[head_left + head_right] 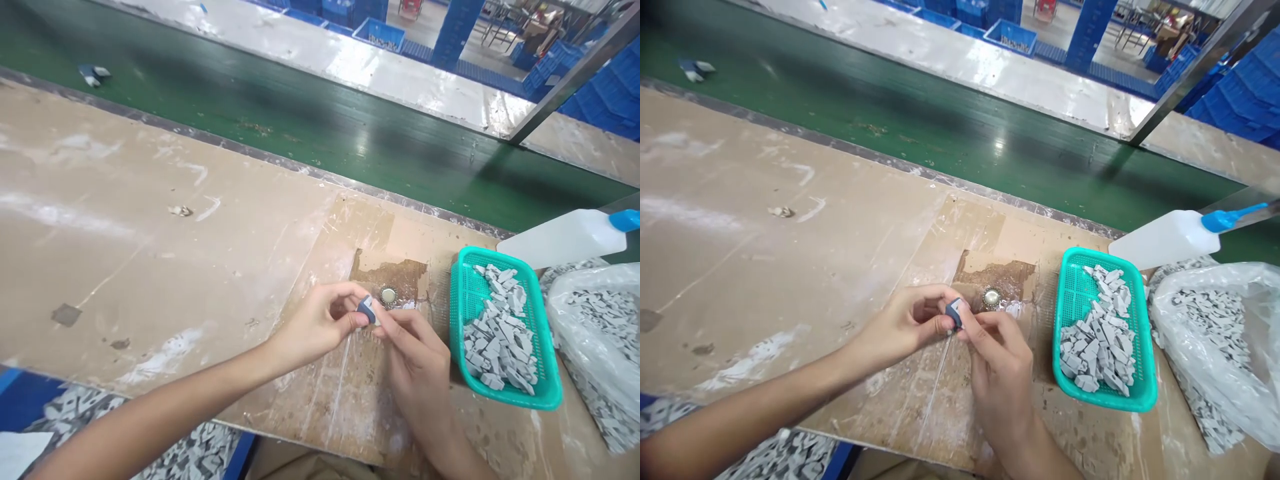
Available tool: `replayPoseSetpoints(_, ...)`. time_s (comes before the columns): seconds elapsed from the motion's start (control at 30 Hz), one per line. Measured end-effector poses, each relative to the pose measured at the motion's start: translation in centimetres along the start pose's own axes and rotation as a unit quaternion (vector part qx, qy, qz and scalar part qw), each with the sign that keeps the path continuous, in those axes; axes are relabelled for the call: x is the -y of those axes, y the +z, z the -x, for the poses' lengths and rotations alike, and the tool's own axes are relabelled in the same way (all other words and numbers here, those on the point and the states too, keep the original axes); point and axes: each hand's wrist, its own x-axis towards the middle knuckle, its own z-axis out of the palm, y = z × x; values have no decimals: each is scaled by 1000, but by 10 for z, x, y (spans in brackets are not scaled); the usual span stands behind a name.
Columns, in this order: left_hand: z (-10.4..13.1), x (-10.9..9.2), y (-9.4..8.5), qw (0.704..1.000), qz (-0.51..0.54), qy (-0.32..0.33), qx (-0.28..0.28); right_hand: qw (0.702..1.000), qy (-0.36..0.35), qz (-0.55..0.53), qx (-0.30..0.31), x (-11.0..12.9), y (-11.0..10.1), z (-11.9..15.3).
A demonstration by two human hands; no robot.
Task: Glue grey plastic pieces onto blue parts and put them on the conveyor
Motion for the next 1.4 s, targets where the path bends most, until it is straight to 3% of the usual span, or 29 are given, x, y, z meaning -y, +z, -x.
replayPoseSetpoints(0.13,-6,2,-15,967,243,-55,54,999,14,24,-20,-3,-12,-4)
replayPoseSetpoints(0.33,-8,6,-32,917,378,-107,66,992,71,45,-95,-11,-25,-3)
replayPoseSetpoints(0.5,-11,15,-36,909,390,-126,70,985,95,18,-142,3,-36,-6)
replayPoseSetpoints(0.63,-14,14,-35,911,378,-119,110,970,147,37,-188,14,-68,-15)
replayPoseSetpoints(0.73,-15,5,-33,918,368,-106,104,961,178,68,-202,-6,-97,-26)
replayPoseSetpoints(0.9,-19,-3,-34,950,299,-87,-16,944,167,154,-240,-66,-124,-38)
replayPoseSetpoints(1.0,-28,0,-34,968,225,-64,-88,956,183,134,-185,-83,-126,-39)
replayPoseSetpoints(1.1,-38,-3,-29,975,163,-47,-143,966,178,138,-123,-83,-127,-37)
replayPoseSetpoints(1.27,-54,-38,-23,958,124,-142,-217,947,219,227,64,-76,-142,-30)
replayPoseSetpoints(1.4,-89,-64,-32,960,97,-114,-236,930,225,248,149,-74,-149,-21)
